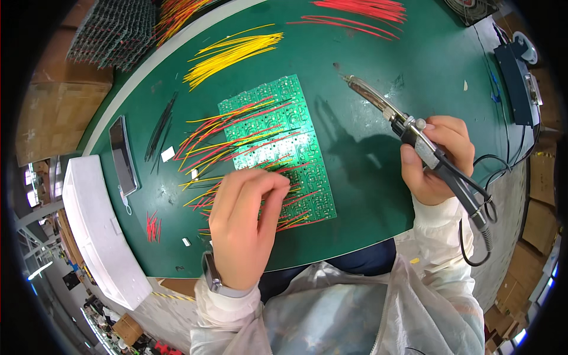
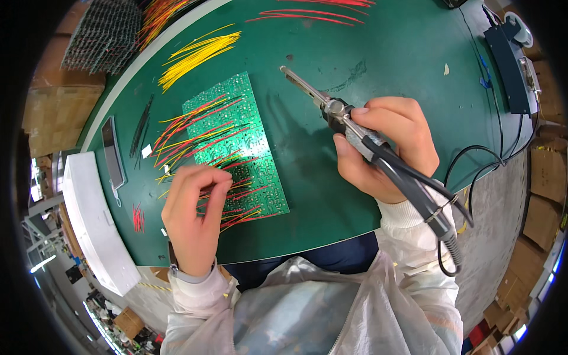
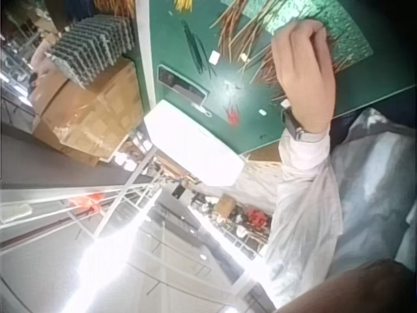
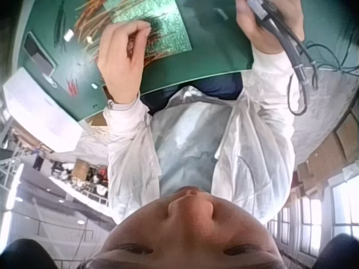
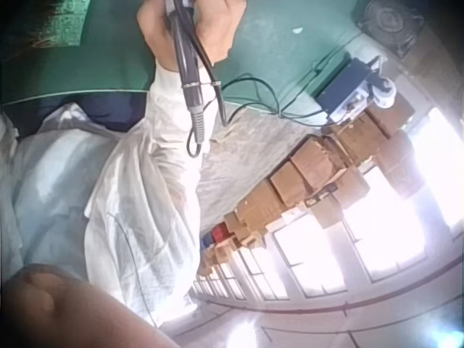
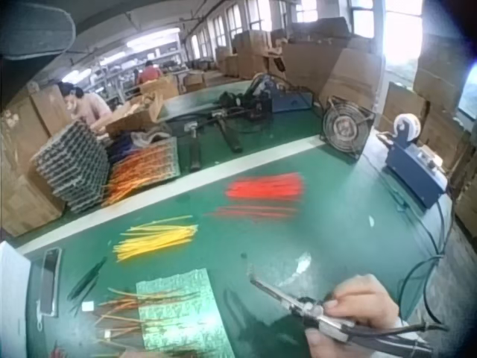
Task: The person solders wires onto a circuit board using a soldering iron, then places the completed board onto a stack and picks up another board.
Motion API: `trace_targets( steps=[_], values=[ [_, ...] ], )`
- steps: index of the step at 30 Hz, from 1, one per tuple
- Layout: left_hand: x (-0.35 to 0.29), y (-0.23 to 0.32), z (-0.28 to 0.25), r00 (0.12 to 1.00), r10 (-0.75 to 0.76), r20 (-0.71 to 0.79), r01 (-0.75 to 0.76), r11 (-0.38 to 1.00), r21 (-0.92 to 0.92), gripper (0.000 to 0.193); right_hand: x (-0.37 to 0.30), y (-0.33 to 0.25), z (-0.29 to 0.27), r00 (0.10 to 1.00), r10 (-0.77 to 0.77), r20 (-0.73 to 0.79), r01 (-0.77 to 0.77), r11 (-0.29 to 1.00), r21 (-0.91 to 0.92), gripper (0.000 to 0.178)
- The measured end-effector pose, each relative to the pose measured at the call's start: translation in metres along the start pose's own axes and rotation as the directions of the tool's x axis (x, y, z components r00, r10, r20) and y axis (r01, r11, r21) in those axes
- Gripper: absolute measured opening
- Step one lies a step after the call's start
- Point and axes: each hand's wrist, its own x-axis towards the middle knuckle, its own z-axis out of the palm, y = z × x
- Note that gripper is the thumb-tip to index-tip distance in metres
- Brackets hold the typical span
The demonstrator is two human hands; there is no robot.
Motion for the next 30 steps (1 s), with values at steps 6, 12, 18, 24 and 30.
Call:
trace_targets(
  steps=[6,12,18,24,30],
  values=[
    [0.025,-0.007,0.005,0.989,0.073,0.129,-0.075,0.997,0.006,0.019,-0.007,-0.001,-0.008,0.996,0.081,0.035,-0.085,0.988,0.128,0.035],
    [0.028,-0.018,0.018,0.992,0.097,0.086,-0.096,0.995,-0.018,0.015,-0.013,0.000,-0.008,0.979,0.189,0.075,-0.201,0.952,0.232,0.034],
    [0.022,-0.026,0.023,0.993,0.048,0.107,-0.037,0.994,-0.101,0.015,-0.015,0.000,-0.005,0.975,0.190,0.113,-0.213,0.946,0.246,0.035],
    [0.021,-0.029,0.026,0.992,0.093,0.089,-0.086,0.994,-0.073,0.017,-0.016,-0.003,-0.009,0.958,0.226,0.174,-0.268,0.924,0.275,0.036],
    [0.023,-0.030,0.028,0.992,0.106,0.071,-0.101,0.993,-0.061,0.018,-0.017,-0.002,-0.008,0.952,0.209,0.225,-0.268,0.923,0.277,0.039]
  ],
)
